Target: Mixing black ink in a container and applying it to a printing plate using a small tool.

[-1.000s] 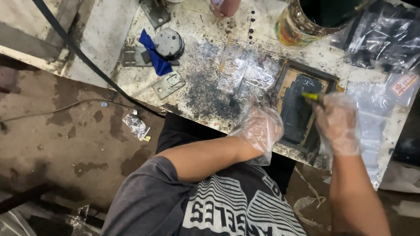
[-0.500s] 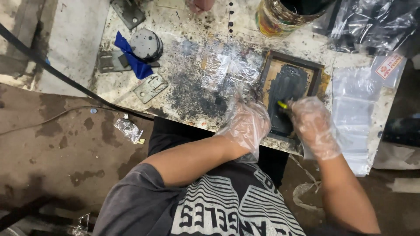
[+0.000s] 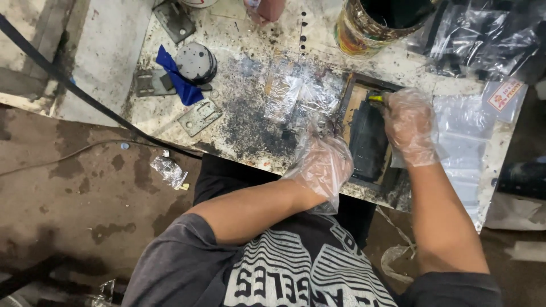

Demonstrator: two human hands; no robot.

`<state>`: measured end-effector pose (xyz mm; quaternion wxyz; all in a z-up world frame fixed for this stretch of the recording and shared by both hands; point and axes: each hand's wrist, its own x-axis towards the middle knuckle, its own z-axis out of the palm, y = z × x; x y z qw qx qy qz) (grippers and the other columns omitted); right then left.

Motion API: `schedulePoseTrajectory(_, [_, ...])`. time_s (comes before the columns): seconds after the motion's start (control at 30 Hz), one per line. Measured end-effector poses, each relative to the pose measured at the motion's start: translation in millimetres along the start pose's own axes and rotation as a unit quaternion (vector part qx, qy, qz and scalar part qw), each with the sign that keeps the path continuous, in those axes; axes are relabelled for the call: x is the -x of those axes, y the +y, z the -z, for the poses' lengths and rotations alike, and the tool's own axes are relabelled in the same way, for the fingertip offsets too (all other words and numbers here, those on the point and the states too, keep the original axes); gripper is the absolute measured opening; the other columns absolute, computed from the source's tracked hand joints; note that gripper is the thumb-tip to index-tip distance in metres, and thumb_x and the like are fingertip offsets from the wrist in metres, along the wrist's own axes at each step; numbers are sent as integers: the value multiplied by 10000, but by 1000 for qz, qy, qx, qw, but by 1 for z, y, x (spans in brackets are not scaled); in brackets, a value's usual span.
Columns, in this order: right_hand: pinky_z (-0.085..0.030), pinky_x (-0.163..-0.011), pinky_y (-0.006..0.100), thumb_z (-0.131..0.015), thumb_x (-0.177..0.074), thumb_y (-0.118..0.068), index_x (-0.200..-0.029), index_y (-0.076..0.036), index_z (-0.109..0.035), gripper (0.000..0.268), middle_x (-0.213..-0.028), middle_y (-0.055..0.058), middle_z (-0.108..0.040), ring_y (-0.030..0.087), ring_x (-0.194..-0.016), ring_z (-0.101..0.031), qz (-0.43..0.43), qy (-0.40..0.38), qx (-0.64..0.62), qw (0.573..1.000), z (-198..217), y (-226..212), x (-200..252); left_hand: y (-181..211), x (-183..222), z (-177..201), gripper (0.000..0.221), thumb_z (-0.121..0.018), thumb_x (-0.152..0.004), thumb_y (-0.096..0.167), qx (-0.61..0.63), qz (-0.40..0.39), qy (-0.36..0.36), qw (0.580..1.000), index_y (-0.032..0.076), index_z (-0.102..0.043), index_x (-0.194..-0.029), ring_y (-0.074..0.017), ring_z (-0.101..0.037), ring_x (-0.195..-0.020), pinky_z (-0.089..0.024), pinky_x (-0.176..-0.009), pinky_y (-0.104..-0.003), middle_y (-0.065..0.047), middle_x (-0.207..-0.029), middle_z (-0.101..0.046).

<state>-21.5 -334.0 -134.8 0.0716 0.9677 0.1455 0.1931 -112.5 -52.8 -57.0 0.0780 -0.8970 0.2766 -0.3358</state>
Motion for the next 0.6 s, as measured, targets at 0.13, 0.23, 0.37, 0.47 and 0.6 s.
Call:
schedulePoseTrajectory(0.13, [-550,-807,333,-730,-810,-207,-827,-293,-693,96,-774,-28,-626,239,-821,-658,39,9,-13,999,-5,-1,24,16,19,-32,264,-568,-960,245,-59,-22,11,998,82,-765,-1029,-294,-689,-907,-502,-930,-512,-122,-872,-696])
schedulePoseTrajectory(0.23, [-550,-818,394,-754,-777,-170,-827,-244,-707,101,-771,17,-650,285,-856,-677,55,-14,-72,996,10,-7,42,30,40,-54,247,-555,-953,195,11,-20,48,999,43,-750,-958,-309,-693,-831,-525,-872,-510,-138,-806,-684])
schedulePoseTrajectory(0.37, [-565,-816,390,-756,-782,-217,-825,-255,-710,73,-743,30,-648,273,-853,-679,51,-45,-69,995,-5,-5,84,38,46,-58,244,-580,-977,224,29,-17,47,998,61,-750,-915,-287,-692,-837,-512,-903,-483,-117,-792,-681])
schedulePoseTrajectory(0.47, [-574,-756,409,-734,-772,-119,-826,-219,-733,113,-717,51,-662,304,-814,-691,60,-22,-146,987,2,-15,91,39,44,-58,247,-576,-979,228,43,-18,48,998,70,-748,-900,-286,-692,-821,-520,-888,-482,-113,-777,-679])
schedulePoseTrajectory(0.6, [-589,-810,378,-744,-788,-120,-820,-195,-749,81,-708,11,-688,288,-810,-704,36,-55,-173,983,15,-17,101,41,46,-57,251,-571,-981,231,56,-19,43,997,79,-747,-885,-285,-691,-805,-529,-874,-481,-109,-763,-678])
